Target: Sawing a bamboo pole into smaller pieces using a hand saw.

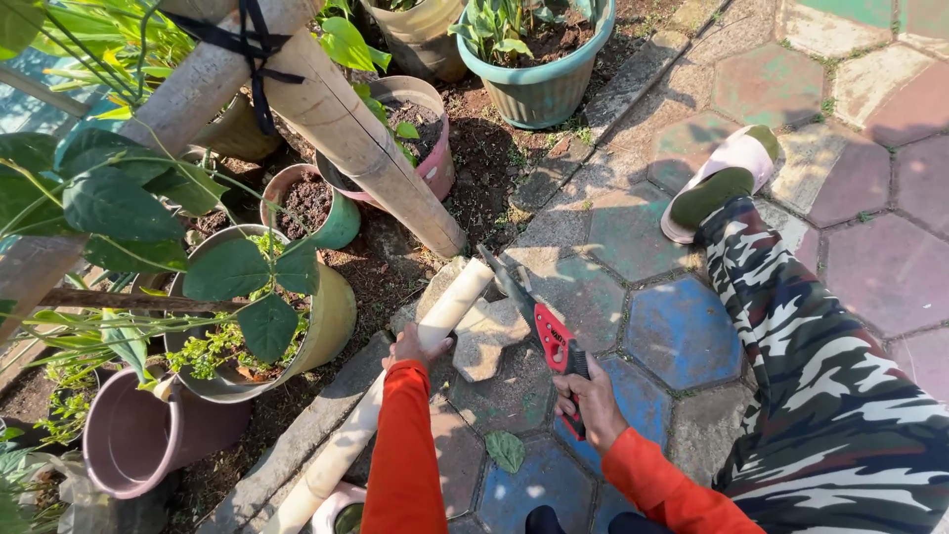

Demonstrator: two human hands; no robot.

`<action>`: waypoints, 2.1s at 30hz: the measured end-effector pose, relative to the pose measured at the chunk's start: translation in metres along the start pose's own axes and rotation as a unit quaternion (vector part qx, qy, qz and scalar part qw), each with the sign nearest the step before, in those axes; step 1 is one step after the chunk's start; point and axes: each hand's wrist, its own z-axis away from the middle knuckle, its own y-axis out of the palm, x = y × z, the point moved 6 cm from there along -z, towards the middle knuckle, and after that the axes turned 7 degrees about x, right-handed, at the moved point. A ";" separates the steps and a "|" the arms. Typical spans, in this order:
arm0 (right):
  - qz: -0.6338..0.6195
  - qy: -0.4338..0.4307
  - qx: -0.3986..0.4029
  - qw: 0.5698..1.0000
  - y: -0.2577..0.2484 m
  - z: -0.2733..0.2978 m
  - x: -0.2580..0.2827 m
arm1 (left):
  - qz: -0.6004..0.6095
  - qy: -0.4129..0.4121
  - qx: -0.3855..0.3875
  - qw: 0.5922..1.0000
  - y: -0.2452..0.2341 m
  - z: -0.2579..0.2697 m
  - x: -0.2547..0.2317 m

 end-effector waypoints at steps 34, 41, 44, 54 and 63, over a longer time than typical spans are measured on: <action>0.825 -0.117 0.174 0.525 -0.034 0.207 0.152 | -0.099 0.118 0.004 0.988 0.005 0.044 0.010; 0.882 -0.249 0.243 0.318 0.010 0.208 0.172 | -0.144 0.168 -0.043 0.974 -0.001 0.072 0.002; 0.871 -0.303 0.260 0.285 0.023 0.222 0.186 | -0.131 0.172 -0.059 0.974 -0.010 0.076 0.006; 0.922 -0.211 0.274 0.173 0.055 0.230 0.203 | -0.134 0.174 -0.048 0.974 -0.019 0.089 0.006; 0.930 -0.248 0.267 0.052 0.065 0.245 0.214 | -0.170 0.148 -0.044 0.973 -0.019 0.103 0.007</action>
